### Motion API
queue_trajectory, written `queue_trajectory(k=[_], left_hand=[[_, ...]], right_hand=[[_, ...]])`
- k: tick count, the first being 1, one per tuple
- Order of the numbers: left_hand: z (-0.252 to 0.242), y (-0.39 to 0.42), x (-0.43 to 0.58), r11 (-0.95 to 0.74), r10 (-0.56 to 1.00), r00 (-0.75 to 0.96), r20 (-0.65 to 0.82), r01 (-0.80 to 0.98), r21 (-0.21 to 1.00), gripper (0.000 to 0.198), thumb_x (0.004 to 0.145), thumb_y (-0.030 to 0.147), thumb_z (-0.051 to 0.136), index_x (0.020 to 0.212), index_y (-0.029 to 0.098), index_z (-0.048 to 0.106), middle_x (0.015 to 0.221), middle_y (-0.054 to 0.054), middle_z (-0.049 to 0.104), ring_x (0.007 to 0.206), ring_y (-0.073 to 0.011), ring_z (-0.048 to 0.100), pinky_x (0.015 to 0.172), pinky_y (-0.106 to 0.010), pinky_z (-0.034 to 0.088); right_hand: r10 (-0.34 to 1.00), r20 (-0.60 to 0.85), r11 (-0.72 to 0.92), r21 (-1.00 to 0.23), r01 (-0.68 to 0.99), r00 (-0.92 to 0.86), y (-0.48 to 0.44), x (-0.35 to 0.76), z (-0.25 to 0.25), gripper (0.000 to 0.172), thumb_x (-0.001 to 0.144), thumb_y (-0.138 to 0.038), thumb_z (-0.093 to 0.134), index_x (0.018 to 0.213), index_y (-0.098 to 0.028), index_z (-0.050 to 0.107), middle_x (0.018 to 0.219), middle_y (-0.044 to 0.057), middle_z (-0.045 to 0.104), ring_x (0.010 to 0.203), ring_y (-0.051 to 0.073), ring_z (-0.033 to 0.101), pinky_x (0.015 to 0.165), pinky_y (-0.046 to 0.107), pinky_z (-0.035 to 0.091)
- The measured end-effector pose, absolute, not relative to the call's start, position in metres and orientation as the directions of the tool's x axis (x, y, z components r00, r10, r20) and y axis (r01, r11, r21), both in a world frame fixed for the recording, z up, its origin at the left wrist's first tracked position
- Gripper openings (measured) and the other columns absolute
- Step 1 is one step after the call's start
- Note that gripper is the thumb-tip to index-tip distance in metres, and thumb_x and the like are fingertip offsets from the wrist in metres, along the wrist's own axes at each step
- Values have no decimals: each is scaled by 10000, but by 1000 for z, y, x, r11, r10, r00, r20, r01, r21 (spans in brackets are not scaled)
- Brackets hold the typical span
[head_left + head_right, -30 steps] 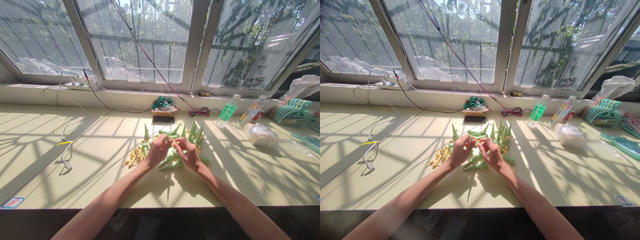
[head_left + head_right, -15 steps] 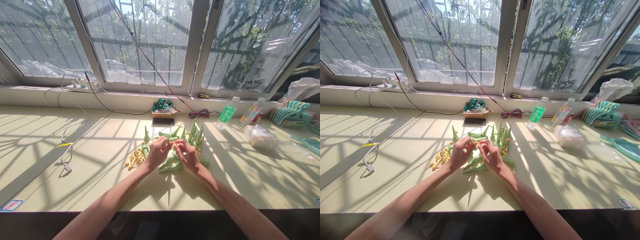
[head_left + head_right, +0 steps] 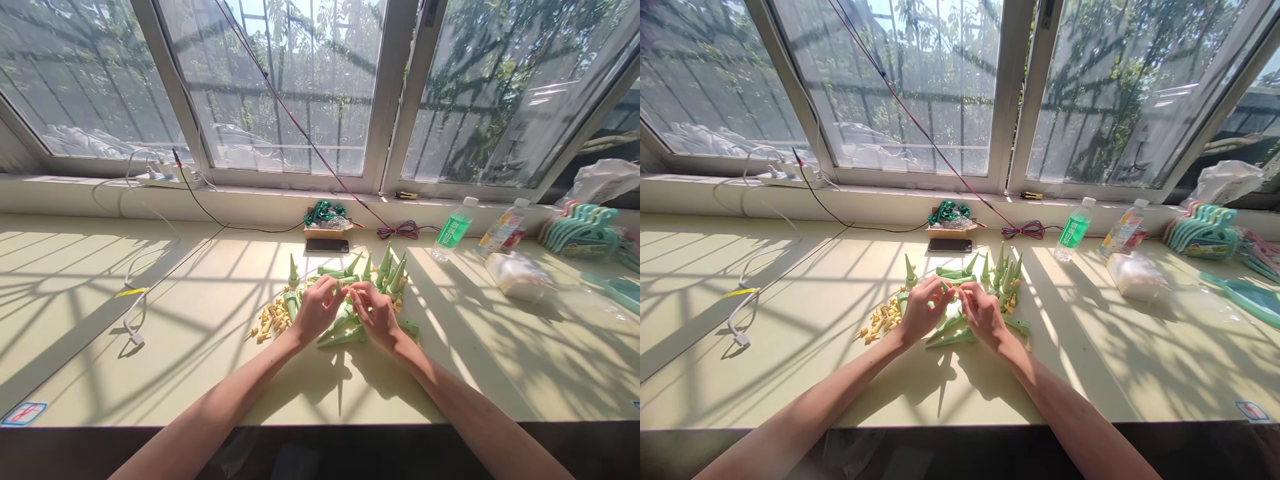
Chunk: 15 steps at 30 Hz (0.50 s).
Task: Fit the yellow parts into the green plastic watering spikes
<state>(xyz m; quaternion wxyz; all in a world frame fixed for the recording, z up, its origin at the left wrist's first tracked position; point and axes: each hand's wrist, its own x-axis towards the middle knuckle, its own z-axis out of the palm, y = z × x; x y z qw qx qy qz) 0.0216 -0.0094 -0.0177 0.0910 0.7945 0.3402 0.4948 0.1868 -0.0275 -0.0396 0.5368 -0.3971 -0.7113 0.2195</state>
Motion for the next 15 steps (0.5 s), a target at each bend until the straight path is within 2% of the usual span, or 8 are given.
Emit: queue_trajectory(k=[4,8,15], left_hand=[[-18,-8,21,-747,640,273,719,443,496,242,964,314,531,784,158,574,782,-21,586,579,-94,502,500,-211,433],[-19,-7,21,-731,650,236,723,454,509,228,955,311,547,782,164,570,767,-9,569,592,-95,514,504,-203,444],[-21,-6,21,-734,645,240,725,458,502,220,955,312,544,793,167,573,791,-15,587,594,-93,523,505,-202,460]], right_hand=[[805,585,571,-721,392,-98,-31,186,-33,192,972,-349,485,990,-188,587,632,-15,590,531,124,562,540,255,473],[787,609,596,-705,385,-102,-34,186,-27,167,942,-342,527,1009,-199,583,731,17,669,624,151,636,623,291,541],[761,641,620,-672,404,-103,-30,187,-32,137,930,-296,538,1021,-209,592,804,36,699,679,160,668,641,296,561]])
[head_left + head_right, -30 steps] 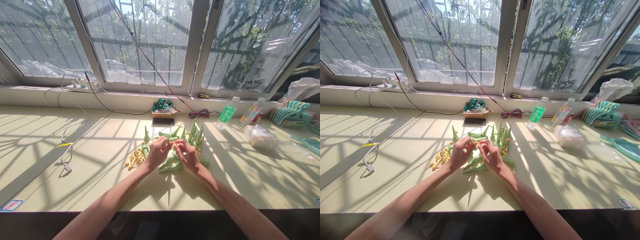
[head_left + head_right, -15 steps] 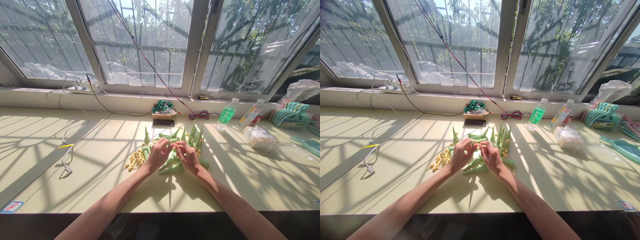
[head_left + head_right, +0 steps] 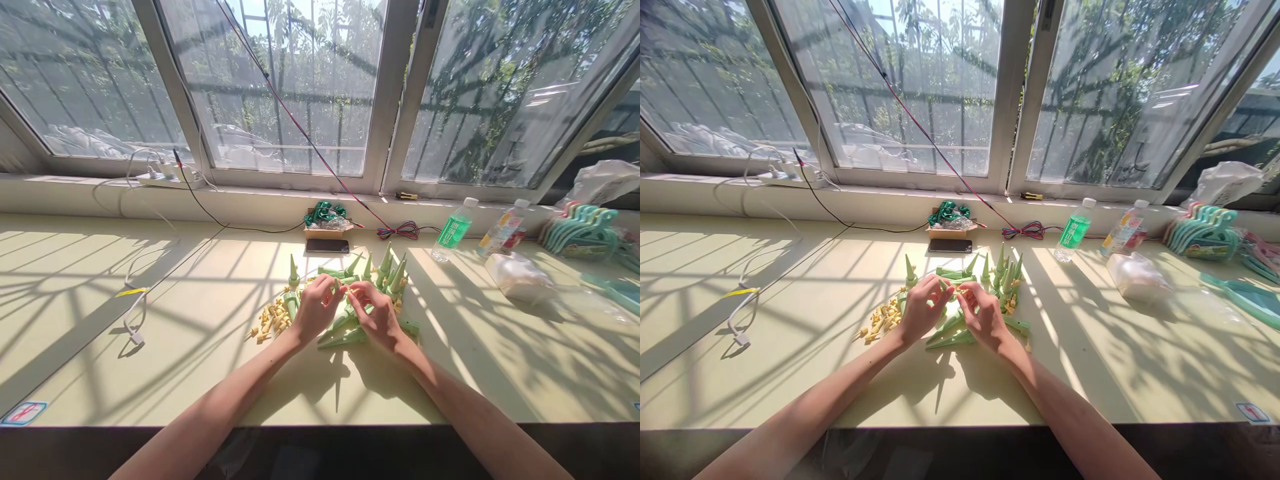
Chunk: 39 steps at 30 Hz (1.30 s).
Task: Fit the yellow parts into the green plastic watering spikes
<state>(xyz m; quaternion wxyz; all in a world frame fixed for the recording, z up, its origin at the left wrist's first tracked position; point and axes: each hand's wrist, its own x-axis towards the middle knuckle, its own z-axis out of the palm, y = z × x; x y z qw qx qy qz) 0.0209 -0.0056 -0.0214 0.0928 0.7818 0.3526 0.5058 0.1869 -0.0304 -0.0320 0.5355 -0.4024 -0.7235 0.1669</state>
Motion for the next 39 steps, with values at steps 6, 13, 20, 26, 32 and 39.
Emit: queue_trajectory(k=[6,13,20,26,32,39], left_hand=[[-20,-7,21,-736,652,261,712,445,511,207,956,305,539,805,167,569,833,-27,604,584,-88,530,496,-204,468],[-16,-8,20,-780,614,322,721,393,488,38,902,206,583,903,172,566,887,-39,593,589,-84,544,483,-204,475],[-15,-10,18,-783,616,370,695,380,492,143,849,146,590,984,173,549,956,-50,585,611,-90,534,505,-224,484],[-15,-9,18,-779,617,369,695,413,473,149,852,157,590,991,180,544,928,-38,594,627,-95,542,511,-222,479],[-18,-8,19,-768,633,355,688,402,498,164,854,123,557,1009,179,559,913,-38,646,615,-97,563,496,-213,476],[-20,-8,21,-766,632,335,699,406,498,133,887,166,554,1018,179,571,894,-38,646,612,-95,566,498,-208,482]], right_hand=[[756,649,619,-664,419,-89,-30,186,-33,133,938,-304,529,1005,-214,599,772,33,676,631,161,642,603,304,546],[766,639,599,-670,439,-71,-31,188,-30,147,948,-310,508,992,-216,613,777,54,681,648,185,635,624,337,536],[766,640,590,-665,458,-57,-31,189,-29,151,955,-325,502,965,-222,612,756,40,660,617,175,608,592,315,510],[766,640,591,-666,455,-59,-30,189,-31,144,956,-320,502,960,-227,611,739,38,648,607,178,594,540,311,483],[761,645,603,-662,446,-71,-30,190,-30,126,962,-339,496,953,-270,601,710,30,635,593,196,579,523,345,488],[751,658,607,-657,448,-53,-31,188,-27,141,958,-315,514,920,-217,608,742,15,659,638,159,610,605,299,507]])
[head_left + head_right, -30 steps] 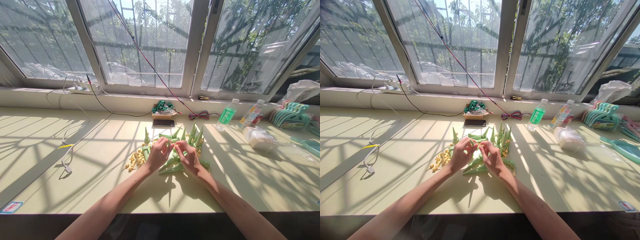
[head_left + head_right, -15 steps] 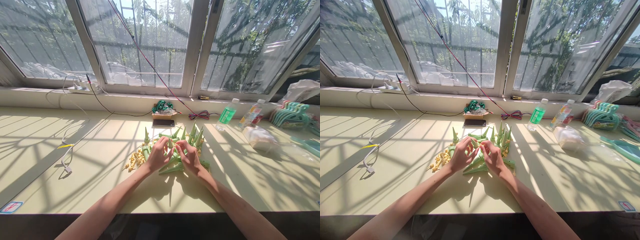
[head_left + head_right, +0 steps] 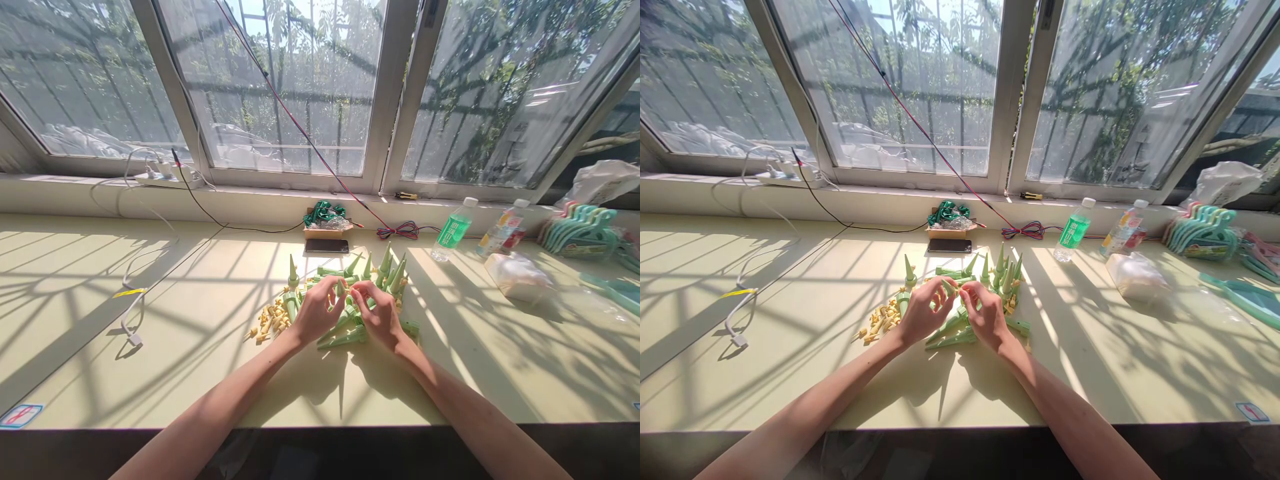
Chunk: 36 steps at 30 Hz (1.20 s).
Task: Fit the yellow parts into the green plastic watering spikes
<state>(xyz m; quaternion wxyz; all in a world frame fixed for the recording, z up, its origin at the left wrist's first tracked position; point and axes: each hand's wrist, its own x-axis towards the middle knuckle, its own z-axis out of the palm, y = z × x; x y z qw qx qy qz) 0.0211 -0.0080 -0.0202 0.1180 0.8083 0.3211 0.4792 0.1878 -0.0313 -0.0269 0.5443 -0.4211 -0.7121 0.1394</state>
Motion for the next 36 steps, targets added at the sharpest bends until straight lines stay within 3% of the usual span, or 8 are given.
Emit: queue_trajectory(k=[8,18,36], left_hand=[[-20,-8,21,-768,630,320,707,390,507,142,896,139,531,1030,172,564,993,-61,650,610,-86,583,498,-207,483],[-21,-9,22,-762,642,349,682,385,520,151,893,127,510,1020,176,576,960,-53,678,592,-94,581,518,-225,494],[-20,-11,22,-775,629,364,687,360,519,141,914,132,504,1024,167,586,954,-57,667,608,-95,579,553,-240,505]], right_hand=[[719,691,646,-629,434,-69,-28,190,-29,113,945,-289,543,973,-214,623,888,55,689,769,183,653,705,335,544],[732,679,635,-647,423,-59,-27,190,-30,117,956,-299,529,942,-244,631,852,48,697,744,194,657,698,361,548],[796,604,553,-709,438,-29,-30,190,-28,172,936,-305,541,877,-173,634,768,45,686,656,163,605,631,291,481]])
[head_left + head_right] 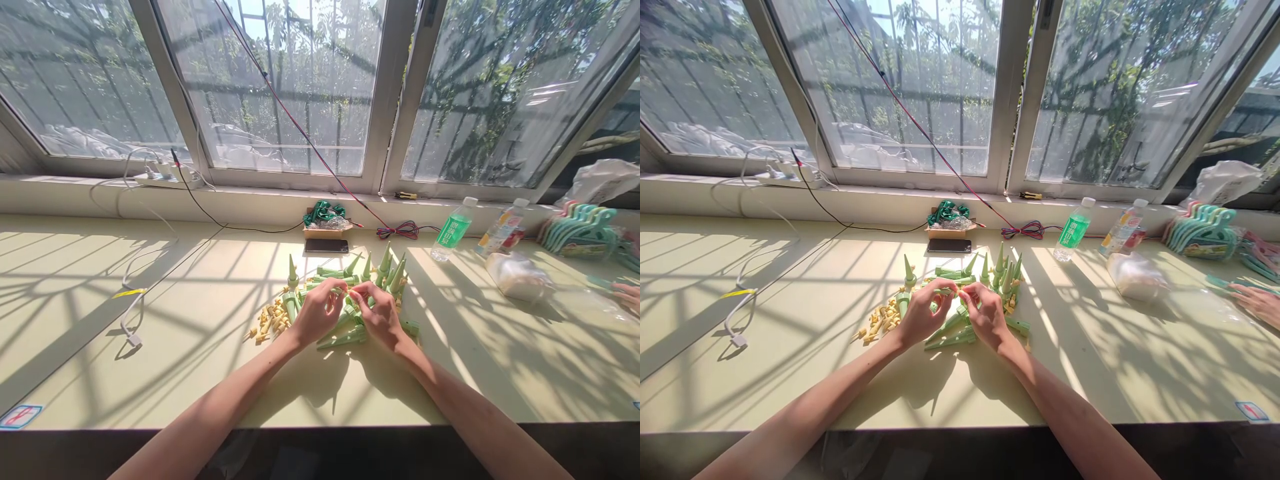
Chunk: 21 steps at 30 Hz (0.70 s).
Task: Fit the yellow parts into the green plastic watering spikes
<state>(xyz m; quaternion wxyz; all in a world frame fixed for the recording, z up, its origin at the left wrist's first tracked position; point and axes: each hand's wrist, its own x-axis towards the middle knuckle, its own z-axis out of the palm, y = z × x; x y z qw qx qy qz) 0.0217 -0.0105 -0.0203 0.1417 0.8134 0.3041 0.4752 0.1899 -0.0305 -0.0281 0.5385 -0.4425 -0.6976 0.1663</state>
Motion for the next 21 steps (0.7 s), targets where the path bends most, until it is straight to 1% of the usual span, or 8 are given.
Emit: queue_trajectory(k=[4,9,16,21], left_hand=[[-19,-11,22,-797,600,369,710,355,489,124,916,125,495,993,164,583,940,-58,662,653,-109,600,575,-242,517],[-15,-13,22,-805,589,379,714,356,475,122,911,111,484,967,163,579,898,-56,645,695,-124,616,579,-240,516],[-14,-14,22,-807,586,397,706,363,466,140,907,98,478,975,162,582,916,-60,654,694,-123,610,584,-241,505],[-16,-14,23,-799,593,380,710,382,464,116,937,140,467,967,158,578,897,-55,648,664,-115,596,574,-236,496]], right_hand=[[799,600,542,-701,464,-27,-30,190,-28,203,941,-343,535,843,-189,624,712,23,660,594,150,561,611,293,463],[787,616,556,-695,455,-21,-29,190,-29,198,940,-336,534,820,-205,622,700,6,643,584,142,552,601,281,461],[793,609,528,-681,507,-7,-28,190,-33,321,965,-395,490,715,-222,595,610,5,573,532,147,481,525,288,412],[776,631,551,-655,517,-27,-26,189,-33,297,963,-390,494,760,-215,621,669,22,633,574,157,543,576,300,451]])
